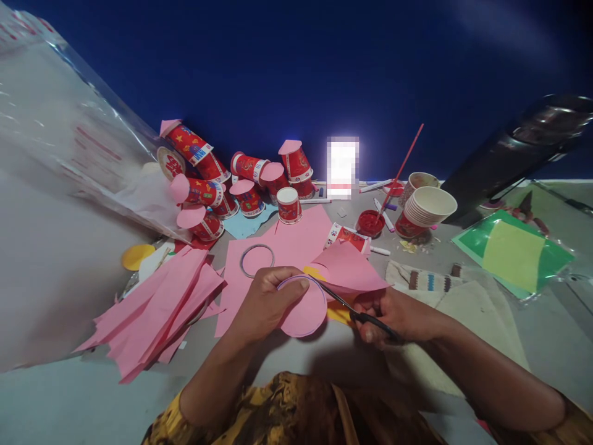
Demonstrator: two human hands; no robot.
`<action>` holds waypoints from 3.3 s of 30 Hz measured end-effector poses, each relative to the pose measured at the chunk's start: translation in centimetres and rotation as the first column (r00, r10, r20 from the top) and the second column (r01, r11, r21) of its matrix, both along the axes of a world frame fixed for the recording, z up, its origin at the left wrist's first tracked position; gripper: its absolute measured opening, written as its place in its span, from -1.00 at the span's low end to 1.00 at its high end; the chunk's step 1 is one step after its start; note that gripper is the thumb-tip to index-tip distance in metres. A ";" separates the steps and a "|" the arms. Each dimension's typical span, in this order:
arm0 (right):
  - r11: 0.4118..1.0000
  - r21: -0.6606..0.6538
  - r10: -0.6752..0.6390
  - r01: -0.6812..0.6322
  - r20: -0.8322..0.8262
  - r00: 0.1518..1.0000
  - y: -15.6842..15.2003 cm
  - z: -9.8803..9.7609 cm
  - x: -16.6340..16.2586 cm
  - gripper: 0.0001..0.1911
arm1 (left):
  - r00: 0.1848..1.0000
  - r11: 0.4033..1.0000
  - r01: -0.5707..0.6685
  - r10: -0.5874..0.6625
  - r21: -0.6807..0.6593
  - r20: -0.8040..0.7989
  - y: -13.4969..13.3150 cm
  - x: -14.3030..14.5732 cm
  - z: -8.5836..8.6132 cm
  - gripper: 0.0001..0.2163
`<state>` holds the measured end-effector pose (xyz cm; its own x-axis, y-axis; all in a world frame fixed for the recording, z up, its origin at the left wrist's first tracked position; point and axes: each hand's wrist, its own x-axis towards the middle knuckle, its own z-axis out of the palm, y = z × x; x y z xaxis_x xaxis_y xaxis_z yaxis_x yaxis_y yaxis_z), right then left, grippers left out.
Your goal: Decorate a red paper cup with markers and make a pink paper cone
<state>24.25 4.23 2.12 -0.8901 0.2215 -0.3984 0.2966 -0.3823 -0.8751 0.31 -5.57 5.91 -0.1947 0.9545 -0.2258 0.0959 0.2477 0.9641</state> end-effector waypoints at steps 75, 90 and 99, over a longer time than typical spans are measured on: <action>0.997 0.025 0.075 -0.078 0.112 0.991 0.2 -0.8 0.4 -0.35 | 0.982 0.971 0.188 -0.183 -0.150 0.046 0.5 -0.3 0.1 -0.71; 0.997 -0.012 0.072 -0.071 0.098 0.993 0.3 -0.8 0.3 -0.38 | 0.984 0.975 0.169 -0.157 -0.145 0.088 0.3 -0.2 0.0 -0.69; 0.998 -0.026 0.058 -0.056 0.087 0.994 0.2 -1.2 0.4 -0.41 | 0.983 0.977 0.171 -0.161 -0.127 0.083 0.2 -0.2 0.1 -0.69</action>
<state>24.62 4.46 0.93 -0.8624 0.1607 -0.4801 0.3939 -0.3828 -0.8356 0.13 -5.33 6.04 -0.0147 0.9327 -0.3603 0.0782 0.3603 0.9296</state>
